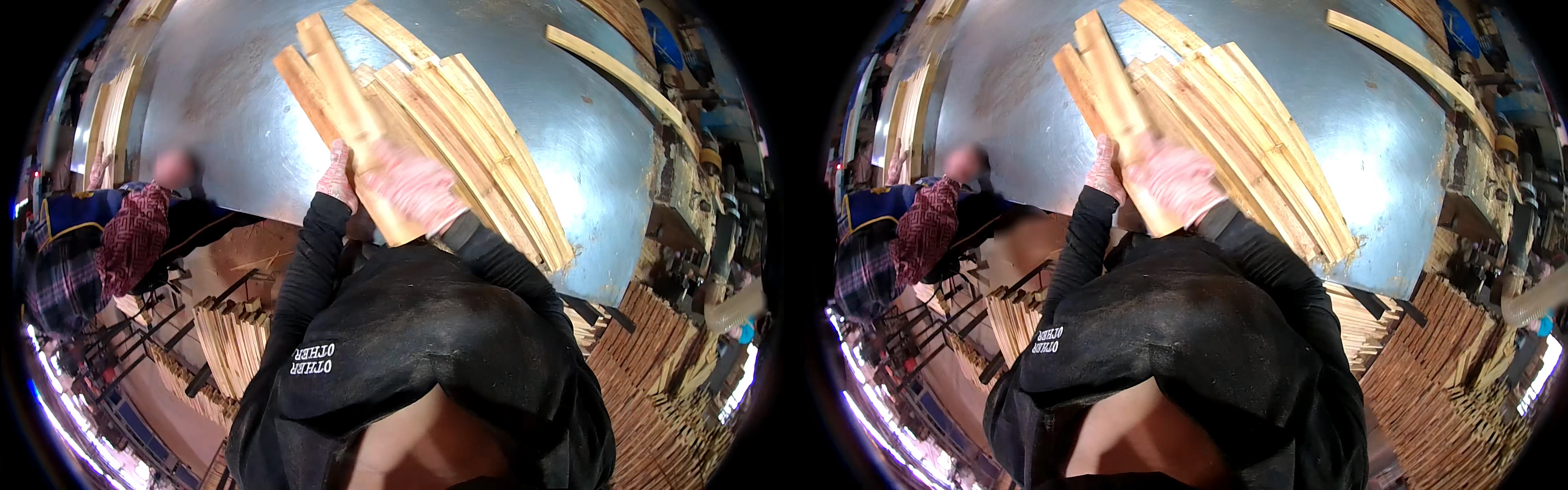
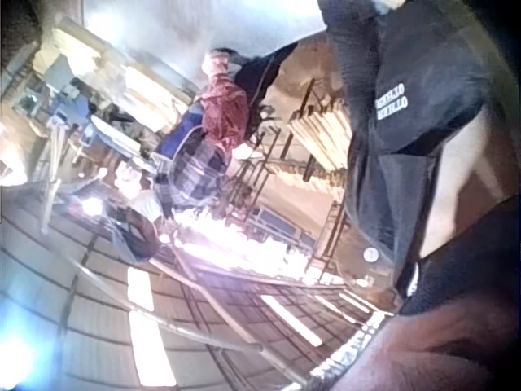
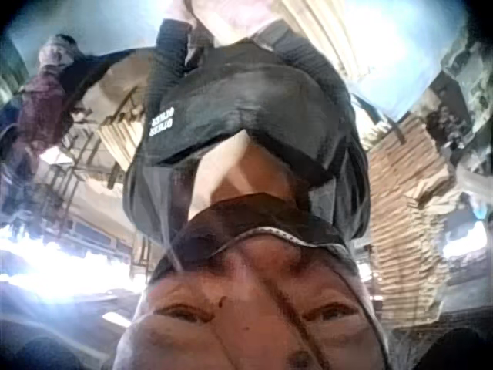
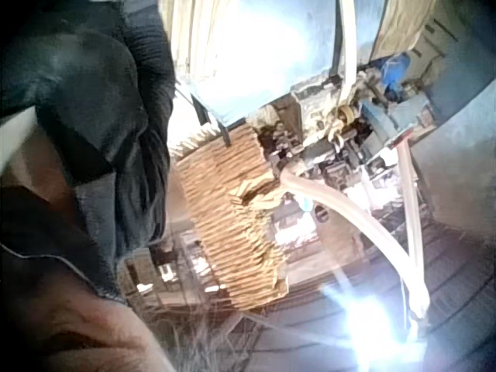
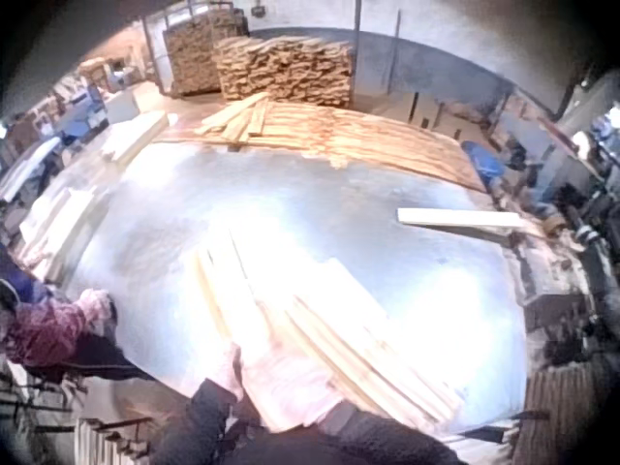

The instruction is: The person sorts wooden planks on a metal table, picking them up individually and placing them into a neat stack. The person wears pink gloves and handles the wood pieces one by one, organizing them into a pile.

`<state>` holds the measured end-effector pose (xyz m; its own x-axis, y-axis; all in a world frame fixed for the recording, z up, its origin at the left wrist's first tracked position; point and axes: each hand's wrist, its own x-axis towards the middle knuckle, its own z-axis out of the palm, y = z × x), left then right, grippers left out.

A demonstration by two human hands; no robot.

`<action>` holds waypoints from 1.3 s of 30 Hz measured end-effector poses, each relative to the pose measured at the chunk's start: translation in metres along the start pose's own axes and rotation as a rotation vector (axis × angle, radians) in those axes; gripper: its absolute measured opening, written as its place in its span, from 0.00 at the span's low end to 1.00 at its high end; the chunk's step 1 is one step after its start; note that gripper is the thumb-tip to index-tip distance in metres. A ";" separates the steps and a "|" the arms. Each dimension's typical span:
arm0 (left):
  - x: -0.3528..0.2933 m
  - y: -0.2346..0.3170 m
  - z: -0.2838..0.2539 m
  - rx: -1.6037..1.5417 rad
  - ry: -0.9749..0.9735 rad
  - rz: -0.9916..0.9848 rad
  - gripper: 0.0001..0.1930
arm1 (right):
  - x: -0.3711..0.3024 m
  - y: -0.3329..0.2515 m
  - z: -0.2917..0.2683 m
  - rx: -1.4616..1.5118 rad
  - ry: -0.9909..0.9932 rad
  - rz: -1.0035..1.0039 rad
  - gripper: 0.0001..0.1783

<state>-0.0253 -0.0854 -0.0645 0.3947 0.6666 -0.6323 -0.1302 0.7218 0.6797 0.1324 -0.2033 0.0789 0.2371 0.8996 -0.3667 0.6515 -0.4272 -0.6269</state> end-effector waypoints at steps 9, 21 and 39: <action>0.008 0.024 -0.023 0.465 -0.023 0.285 0.27 | -0.096 0.165 -0.022 -0.354 0.232 0.447 0.60; -0.020 0.083 -0.041 1.575 0.489 0.235 0.33 | 0.021 0.028 -0.029 1.006 -0.174 0.233 0.36; 0.027 0.155 -0.136 1.718 0.739 0.213 0.43 | -0.077 0.176 0.010 -0.693 0.283 -0.046 0.36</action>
<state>-0.1584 0.0694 -0.0264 0.0165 0.9812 -0.1922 0.9989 -0.0079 0.0453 0.2214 -0.3491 -0.0105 0.3138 0.9440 -0.1015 0.9478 -0.3179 -0.0263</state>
